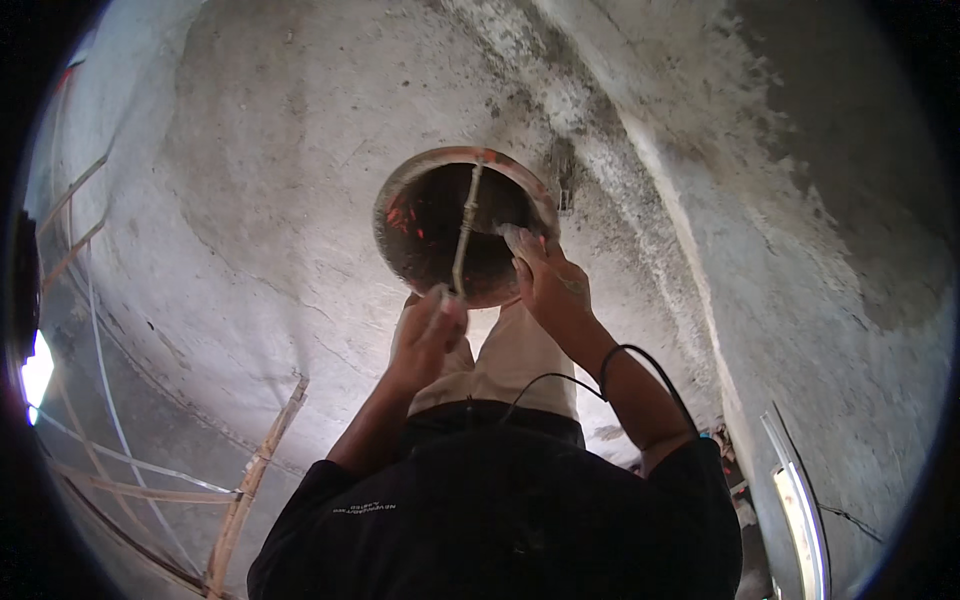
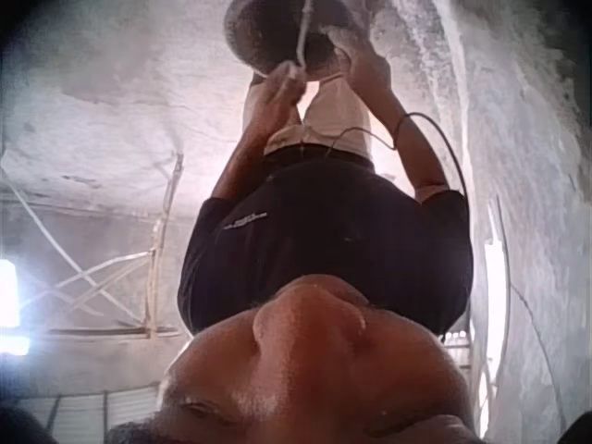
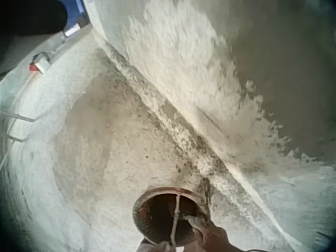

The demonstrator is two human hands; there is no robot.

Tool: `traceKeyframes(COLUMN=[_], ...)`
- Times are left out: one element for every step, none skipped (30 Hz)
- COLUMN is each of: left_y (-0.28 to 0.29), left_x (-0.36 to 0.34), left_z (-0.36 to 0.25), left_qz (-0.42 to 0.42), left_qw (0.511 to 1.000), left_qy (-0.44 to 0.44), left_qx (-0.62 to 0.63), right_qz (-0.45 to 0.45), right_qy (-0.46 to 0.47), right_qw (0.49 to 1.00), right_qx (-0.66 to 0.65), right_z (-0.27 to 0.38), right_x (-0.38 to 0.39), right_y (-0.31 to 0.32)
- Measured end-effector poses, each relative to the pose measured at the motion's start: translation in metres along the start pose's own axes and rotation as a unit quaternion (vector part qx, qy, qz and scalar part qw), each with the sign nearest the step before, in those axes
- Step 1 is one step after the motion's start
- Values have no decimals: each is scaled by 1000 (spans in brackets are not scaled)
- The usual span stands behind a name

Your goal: The person scoops mortar from a bucket using a trowel, applies it onto the wall, and smooths the surface with trowels.

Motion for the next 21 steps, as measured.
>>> traceKeyframes(left_y=[-16, -38, -55, -72, -86, -97, -108, -119, -130, -140, -150, -161, -170, -180, -189, -196, -204, -210, -213, -216, -218], left_x=[12, 25, 38, 50, 64, 78, 94, 107, 117, 126, 136, 145, 148, 151, 157, 161, 162, 164, 167, 167, 167], left_z=[-9, -23, -32, -41, -51, -57, -61, -68, -74, -75, -74, -72, -73, -72, -69, -64, -63, -59, -54, -51, -48], left_qz=[22, 79, 102, 124, 144, 154, 161, 171, 183, 193, 204, 217, 218, 219, 218, 236, 251, 263, 259, 255, 249], left_qw=[1000, 997, 994, 990, 984, 981, 978, 972, 965, 963, 961, 959, 954, 950, 944, 949, 949, 951, 954, 956, 960], left_qy=[3, -23, -39, -54, -71, -79, -89, -113, -140, -147, -149, -150, -167, -182, -197, -180, -173, -158, -147, -138, -128], left_qx=[-22, -10, -27, -47, -70, -88, -99, -111, -125, -117, -109, -104, -118, -130, -148, -109, -81, -47, -45, -40, -32], right_qz=[19, 29, 58, 21, 14, 28, 54, 34, 33, 16, -14, -22, -48, -71, -84, 3, 40, 26, 32, 33, 93], right_qy=[-2, -5, -31, -66, -7, 30, 52, 55, 47, 56, 59, 80, 101, 119, 138, 57, 14, 86, 108, 140, 103], right_qw=[1000, 1000, 998, 994, 994, 992, 988, 991, 991, 990, 990, 986, 982, 977, 973, 955, 933, 964, 986, 989, 989], right_qx=[8, 10, 21, -88, -105, -120, -136, -117, -121, -125, -127, -143, -154, -163, -166, -291, -356, -252, -124, 19, 47], right_z=[10, 20, 25, 31, 48, 58, 67, 71, 73, 78, 82, 90, 97, 101, 107, 93, 87, 95, 95, 96, 84], right_x=[8, 23, 39, 54, 65, 75, 88, 98, 102, 109, 115, 120, 123, 127, 134, 131, 136, 141, 151, 161, 165], right_y=[5, 12, 16, 27, 41, 53, 63, 78, 86, 98, 110, 116, 123, 130, 134, 120, 115, 129, 137, 145, 142])
Point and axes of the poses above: each hand's wrist, its own x-axis away from the middle knuckle, its own y-axis out of the back of the hand, z = x × y, the point moved 10 cm from there along -x, towards the middle knuckle, and after that the axes turned 5 degrees about x, right-handed, at the moved point
